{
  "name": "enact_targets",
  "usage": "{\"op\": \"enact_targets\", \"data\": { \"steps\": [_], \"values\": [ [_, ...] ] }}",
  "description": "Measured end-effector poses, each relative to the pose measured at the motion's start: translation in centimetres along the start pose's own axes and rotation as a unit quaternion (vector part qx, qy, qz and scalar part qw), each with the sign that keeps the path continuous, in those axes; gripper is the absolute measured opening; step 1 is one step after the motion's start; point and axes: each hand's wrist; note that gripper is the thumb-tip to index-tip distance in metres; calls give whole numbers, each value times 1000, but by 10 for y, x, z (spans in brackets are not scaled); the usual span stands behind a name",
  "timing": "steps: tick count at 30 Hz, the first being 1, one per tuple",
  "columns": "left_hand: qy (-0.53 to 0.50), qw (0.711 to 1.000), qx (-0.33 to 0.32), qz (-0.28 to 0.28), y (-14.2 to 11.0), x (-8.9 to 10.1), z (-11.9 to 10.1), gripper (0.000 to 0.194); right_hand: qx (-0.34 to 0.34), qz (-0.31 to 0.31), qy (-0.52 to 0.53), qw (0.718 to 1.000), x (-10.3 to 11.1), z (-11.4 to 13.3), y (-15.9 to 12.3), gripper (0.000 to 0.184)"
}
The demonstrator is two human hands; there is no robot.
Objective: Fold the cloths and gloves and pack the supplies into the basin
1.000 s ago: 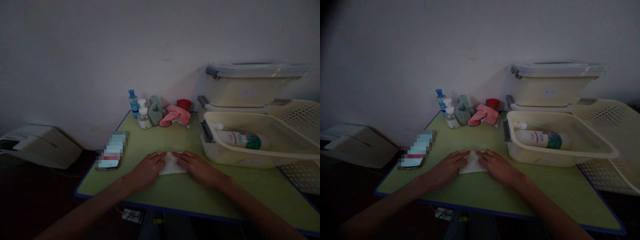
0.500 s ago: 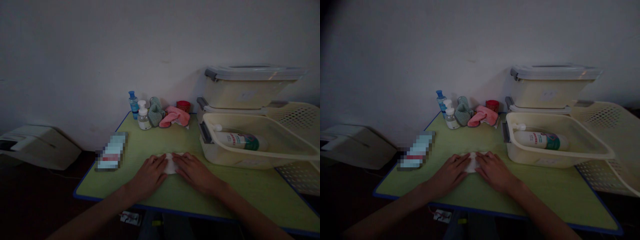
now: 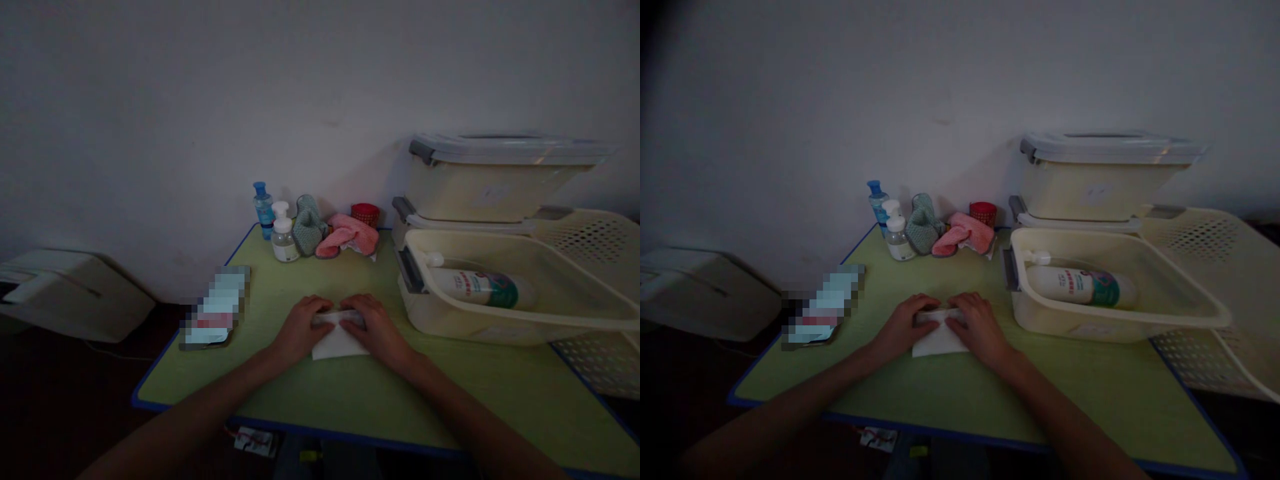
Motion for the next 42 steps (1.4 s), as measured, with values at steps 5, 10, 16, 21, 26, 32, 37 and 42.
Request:
{"op": "enact_targets", "data": {
  "steps": [5,10,16,21,26,32,37,42],
  "values": [
    [-37,999,12,1,1,0,-2,24,0,9,15,1000,0,0,1,22],
    [-42,999,11,-13,1,0,-4,25,5,11,7,1000,1,1,2,23],
    [-54,998,-4,-16,0,0,-3,17,13,3,41,999,3,1,2,16],
    [-59,998,-22,-16,1,1,-3,22,21,-6,51,998,8,4,3,17],
    [-46,998,11,-42,1,-1,-1,18,6,-8,41,999,7,4,4,14],
    [-29,998,12,-46,1,-1,0,18,3,-5,14,1000,4,2,4,11],
    [-17,999,2,-40,2,-1,0,19,15,7,-7,1000,3,3,4,11],
    [16,1000,-3,-26,1,0,1,19,19,17,-45,999,5,5,4,12]
  ]
}}
Point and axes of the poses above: each hand's wrist, its own y-axis towards the middle knuckle, its own x-axis out of the back of the hand, z = x × y, and after that the axes turned 2 degrees about z, right-handed
